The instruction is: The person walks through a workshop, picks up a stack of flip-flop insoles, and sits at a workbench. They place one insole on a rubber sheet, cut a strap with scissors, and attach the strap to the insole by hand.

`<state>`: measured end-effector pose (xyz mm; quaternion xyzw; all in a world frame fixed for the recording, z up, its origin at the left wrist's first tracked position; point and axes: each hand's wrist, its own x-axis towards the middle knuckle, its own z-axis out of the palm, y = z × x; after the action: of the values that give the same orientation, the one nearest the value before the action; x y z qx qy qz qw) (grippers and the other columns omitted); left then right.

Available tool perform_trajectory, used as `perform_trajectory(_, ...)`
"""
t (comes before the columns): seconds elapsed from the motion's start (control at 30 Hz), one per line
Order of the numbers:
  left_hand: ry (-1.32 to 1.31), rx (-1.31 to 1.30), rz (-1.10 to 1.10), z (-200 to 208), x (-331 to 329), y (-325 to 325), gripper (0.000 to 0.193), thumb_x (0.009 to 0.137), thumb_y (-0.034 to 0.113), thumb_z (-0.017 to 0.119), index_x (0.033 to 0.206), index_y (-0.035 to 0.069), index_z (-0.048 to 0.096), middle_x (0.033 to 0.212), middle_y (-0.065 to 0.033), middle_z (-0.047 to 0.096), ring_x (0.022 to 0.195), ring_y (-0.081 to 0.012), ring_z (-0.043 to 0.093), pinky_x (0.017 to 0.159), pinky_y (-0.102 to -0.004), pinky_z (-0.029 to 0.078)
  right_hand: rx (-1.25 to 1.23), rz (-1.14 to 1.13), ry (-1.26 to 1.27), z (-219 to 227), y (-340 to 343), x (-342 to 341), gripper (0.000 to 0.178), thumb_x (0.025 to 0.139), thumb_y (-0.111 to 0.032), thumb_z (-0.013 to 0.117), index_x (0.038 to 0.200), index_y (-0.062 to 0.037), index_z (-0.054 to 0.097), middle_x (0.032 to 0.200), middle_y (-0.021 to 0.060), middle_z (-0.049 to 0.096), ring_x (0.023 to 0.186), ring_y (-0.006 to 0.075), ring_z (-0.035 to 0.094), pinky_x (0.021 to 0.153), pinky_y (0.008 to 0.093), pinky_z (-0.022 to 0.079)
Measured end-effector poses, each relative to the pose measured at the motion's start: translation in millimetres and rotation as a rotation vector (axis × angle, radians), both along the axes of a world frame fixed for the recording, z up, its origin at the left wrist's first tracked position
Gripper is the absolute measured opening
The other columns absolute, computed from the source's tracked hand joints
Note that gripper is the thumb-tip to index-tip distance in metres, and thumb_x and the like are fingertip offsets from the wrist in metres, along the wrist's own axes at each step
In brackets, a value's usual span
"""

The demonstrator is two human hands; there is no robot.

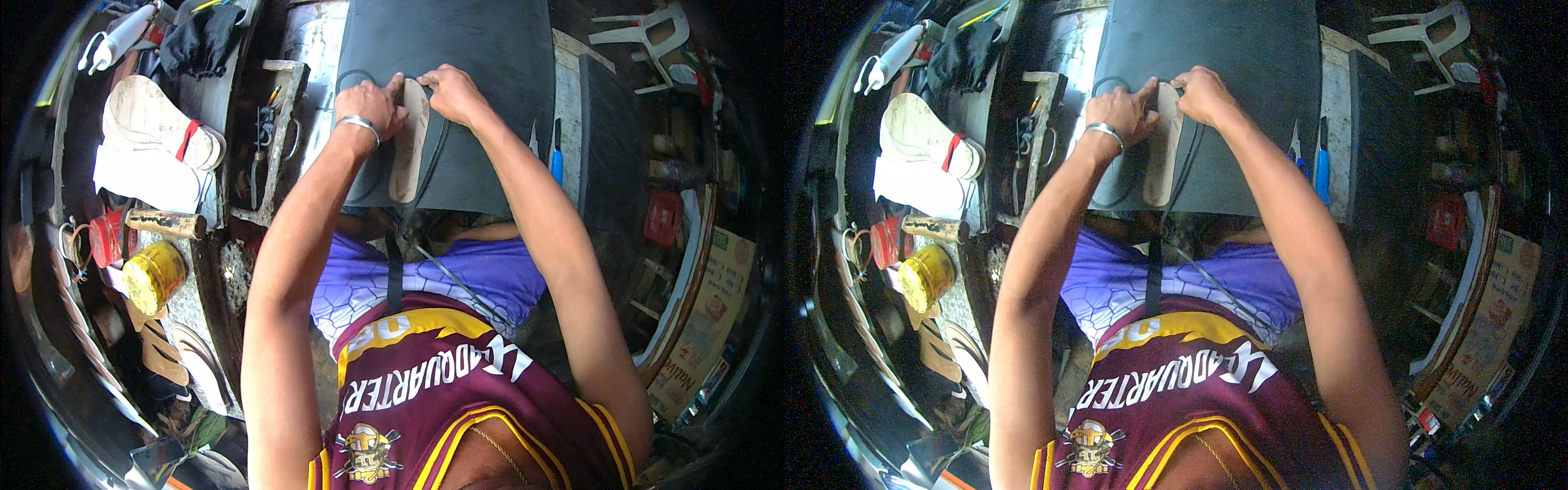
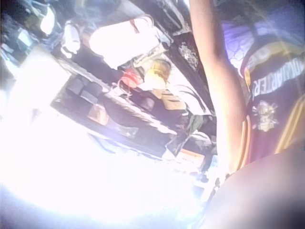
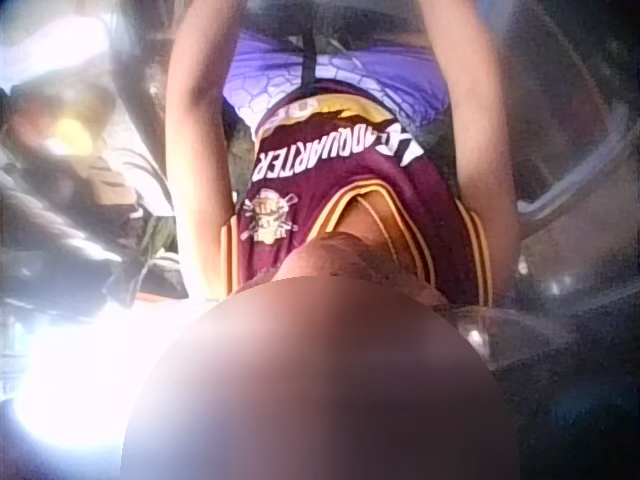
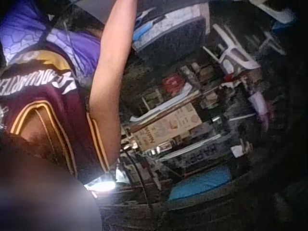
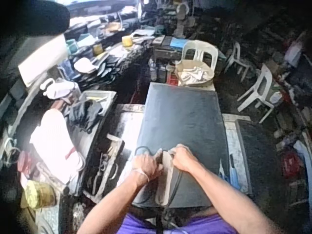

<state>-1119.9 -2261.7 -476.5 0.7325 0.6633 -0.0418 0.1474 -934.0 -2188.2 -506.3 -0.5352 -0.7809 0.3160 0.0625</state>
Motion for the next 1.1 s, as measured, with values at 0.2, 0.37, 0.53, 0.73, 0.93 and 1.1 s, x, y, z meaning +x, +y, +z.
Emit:
perform_trajectory(0.2, -0.555, 0.176, 0.302, -7, 67, -35, 0.045, 0.091, 0.044, 0.07, 0.106, 0.002, 0.072, 0.109, -0.0252, 0.071, 0.094, -0.0442, 0.072, 0.086, -0.0533, 0.057, -0.045, -0.004, 0.029, 2, 9, 3, 0.043, 0.084, 0.001, 0.06, 0.122, -0.0073, 0.078, 0.129, 0.0192, 0.072, 0.122, 0.0364, 0.068, 0.107, 0.0415, 0.054)
perform_trajectory(0.37, -0.677, 0.077, 0.509, -17, 100, -39, 0.043, 0.092, 0.04, 0.07, 0.108, 0.001, 0.073, 0.101, -0.0277, 0.075, 0.097, -0.0455, 0.073, 0.089, -0.0531, 0.057, -0.014, 0.039, -0.019, 2, 12, 3, 0.042, 0.083, -0.003, 0.063, 0.122, -0.0075, 0.078, 0.126, 0.0179, 0.074, 0.12, 0.0339, 0.07, 0.105, 0.0407, 0.055)
perform_trajectory(0.53, -0.79, 0.077, 0.623, -21, 107, -41, 0.037, 0.095, 0.036, 0.069, 0.098, 0.0, 0.078, 0.092, -0.0249, 0.076, 0.092, -0.043, 0.075, 0.086, -0.0495, 0.057, -0.051, -0.02, 0.01, 3, 16, 10, 0.037, 0.084, -0.008, 0.065, 0.117, -0.0098, 0.08, 0.12, 0.0154, 0.077, 0.116, 0.0333, 0.072, 0.103, 0.0408, 0.056)
perform_trajectory(0.73, -0.851, 0.068, 0.664, -27, 108, -42, 0.038, 0.095, 0.037, 0.069, 0.094, 0.0, 0.078, 0.087, -0.0235, 0.076, 0.088, -0.0413, 0.075, 0.084, -0.0481, 0.057, -0.215, -0.124, 0.054, 7, 30, 10, 0.022, 0.094, -0.018, 0.074, 0.114, -0.01, 0.081, 0.11, 0.0081, 0.08, 0.09, 0.0195, 0.074, 0.078, 0.0348, 0.06)
perform_trajectory(0.93, -0.928, 0.032, 0.704, -26, 104, -44, 0.041, 0.095, 0.04, 0.069, 0.091, 0.0, 0.077, 0.082, -0.0199, 0.077, 0.082, -0.0351, 0.076, 0.079, -0.0436, 0.057, -0.213, -0.185, 0.03, 7, 33, 6, 0.021, 0.093, -0.022, 0.078, 0.111, -0.0125, 0.082, 0.103, 0.0037, 0.081, 0.079, 0.0144, 0.071, 0.066, 0.032, 0.059)
perform_trajectory(1.1, -0.967, 0.008, 0.724, -27, 100, -43, 0.041, 0.095, 0.039, 0.068, 0.089, 0.0, 0.076, 0.077, -0.0171, 0.076, 0.075, -0.029, 0.074, 0.076, -0.0413, 0.056, -0.238, -0.193, 0.072, 5, 34, 5, 0.021, 0.092, -0.023, 0.08, 0.11, -0.0132, 0.082, 0.101, 0.0025, 0.081, 0.077, 0.0135, 0.07, 0.064, 0.0312, 0.058)
